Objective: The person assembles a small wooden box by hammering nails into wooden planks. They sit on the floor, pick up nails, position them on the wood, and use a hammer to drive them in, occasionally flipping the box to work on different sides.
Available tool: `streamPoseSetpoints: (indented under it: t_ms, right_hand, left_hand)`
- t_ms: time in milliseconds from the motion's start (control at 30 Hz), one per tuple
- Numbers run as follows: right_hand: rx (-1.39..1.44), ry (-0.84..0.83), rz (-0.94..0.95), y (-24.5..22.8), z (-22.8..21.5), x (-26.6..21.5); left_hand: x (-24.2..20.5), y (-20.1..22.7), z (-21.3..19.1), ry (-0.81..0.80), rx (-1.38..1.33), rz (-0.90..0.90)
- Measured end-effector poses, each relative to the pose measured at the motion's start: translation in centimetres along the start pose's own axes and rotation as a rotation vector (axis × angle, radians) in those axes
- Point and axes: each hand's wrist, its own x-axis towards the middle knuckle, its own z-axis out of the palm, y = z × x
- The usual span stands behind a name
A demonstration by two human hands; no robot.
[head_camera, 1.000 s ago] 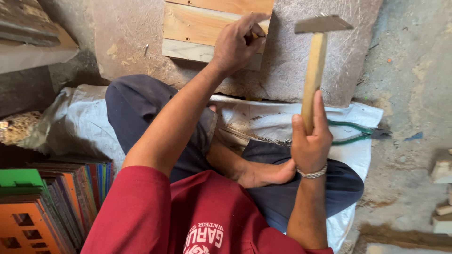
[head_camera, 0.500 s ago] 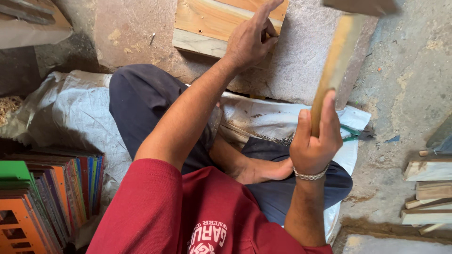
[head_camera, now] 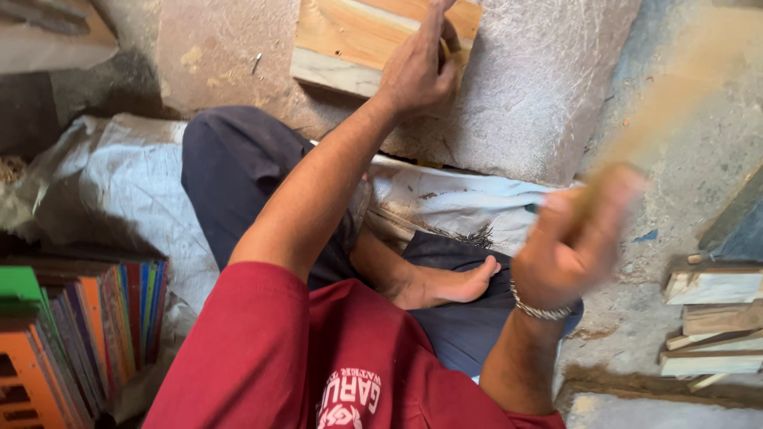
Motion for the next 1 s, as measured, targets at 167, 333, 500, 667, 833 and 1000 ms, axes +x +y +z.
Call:
streamPoseSetpoints:
  t_ms: [167, 333, 500, 667, 833, 1000]
  right_hand:
    - [-0.117, -0.117, -0.152, 2.1, 4.5, -1.7]
    - [-0.113, -0.363, 0.175, 2.8, 6.2, -0.6]
    - [0.148, 0.19, 0.059, 3.1, -0.6, 1.2]
    - [-0.197, -0.034, -0.233, 6.5, 4.5, -3.2]
    - [-0.169, -0.318, 0.046, 7.4, 6.8, -2.9]
    - [-0.162, -0.087, -0.201, 4.7, 3.8, -3.3]
  left_hand:
    - [0.6, -0.1, 0.1, 0.036, -0.017, 0.007]
    - [0.1, -0.5, 0.7, 0.054, 0.017, -0.02]
    - [0.3, 0.0, 0.4, 0.04, -0.024, -0.049]
    - [0.4, -0.2, 0.7, 0.078, -0.069, -0.063]
    - [0.4, -2.2, 2.0, 0.184, -0.08, 0.027]
    - [0.8, -3.0, 2.2, 0.118, 0.031, -0.035]
